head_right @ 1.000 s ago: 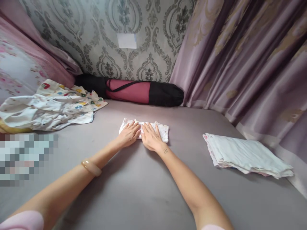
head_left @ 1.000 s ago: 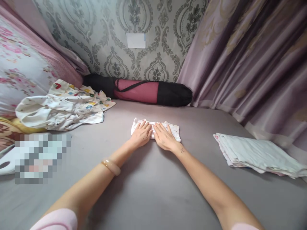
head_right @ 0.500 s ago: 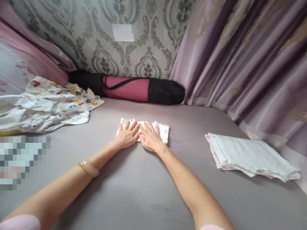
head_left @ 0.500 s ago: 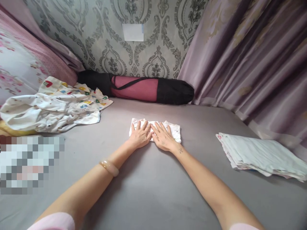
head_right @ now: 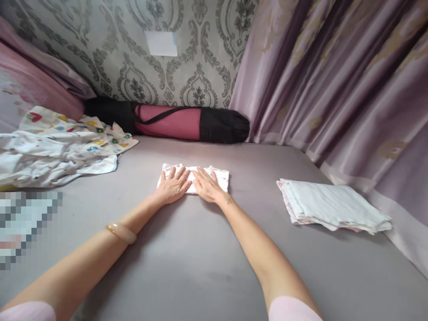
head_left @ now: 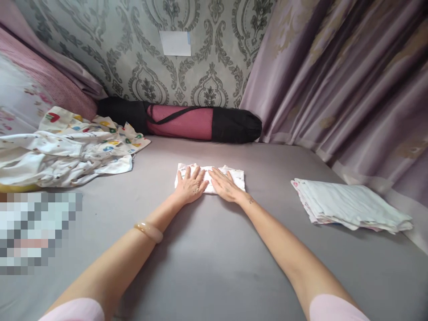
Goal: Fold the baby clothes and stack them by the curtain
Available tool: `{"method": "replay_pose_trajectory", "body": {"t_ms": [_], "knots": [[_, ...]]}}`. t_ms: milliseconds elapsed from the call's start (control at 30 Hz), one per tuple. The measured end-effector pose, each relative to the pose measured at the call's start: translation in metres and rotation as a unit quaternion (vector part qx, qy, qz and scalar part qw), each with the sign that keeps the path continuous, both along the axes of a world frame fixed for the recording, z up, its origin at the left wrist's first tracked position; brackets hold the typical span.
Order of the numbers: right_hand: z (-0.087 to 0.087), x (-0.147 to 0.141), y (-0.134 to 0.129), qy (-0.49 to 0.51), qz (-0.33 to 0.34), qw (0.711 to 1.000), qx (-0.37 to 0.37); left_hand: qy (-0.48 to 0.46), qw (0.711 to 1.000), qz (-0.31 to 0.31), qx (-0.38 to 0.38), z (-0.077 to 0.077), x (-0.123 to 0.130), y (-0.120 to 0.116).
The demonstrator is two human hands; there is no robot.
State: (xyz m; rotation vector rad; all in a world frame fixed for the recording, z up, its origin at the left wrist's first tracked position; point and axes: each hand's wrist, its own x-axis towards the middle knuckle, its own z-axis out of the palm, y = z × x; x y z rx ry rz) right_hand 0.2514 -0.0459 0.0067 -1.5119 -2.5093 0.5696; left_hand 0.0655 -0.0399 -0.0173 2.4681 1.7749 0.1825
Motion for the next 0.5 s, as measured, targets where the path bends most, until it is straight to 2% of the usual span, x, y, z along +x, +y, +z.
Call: {"method": "replay_pose_trajectory", "body": {"t_ms": [100,233,367,500], "knots": [[0.001,0.015,0.000,-0.012,-0.021,0.999,0.027,0.003,1.000,0.000,0.010,0.001,0.001,-0.001],[-0.008,0.031,0.000,-0.056,-0.038,0.995,0.072,0.001,1.000,0.002,0.005,0.003,0.001,-0.002],[-0.018,0.035,0.002,-0.064,-0.038,0.994,0.086,0.001,1.000,0.002,0.002,0.003,0.001,-0.002],[-0.018,0.033,0.002,-0.066,-0.041,0.994,0.079,0.001,1.000,0.002,0.006,0.005,0.001,-0.003]]}}
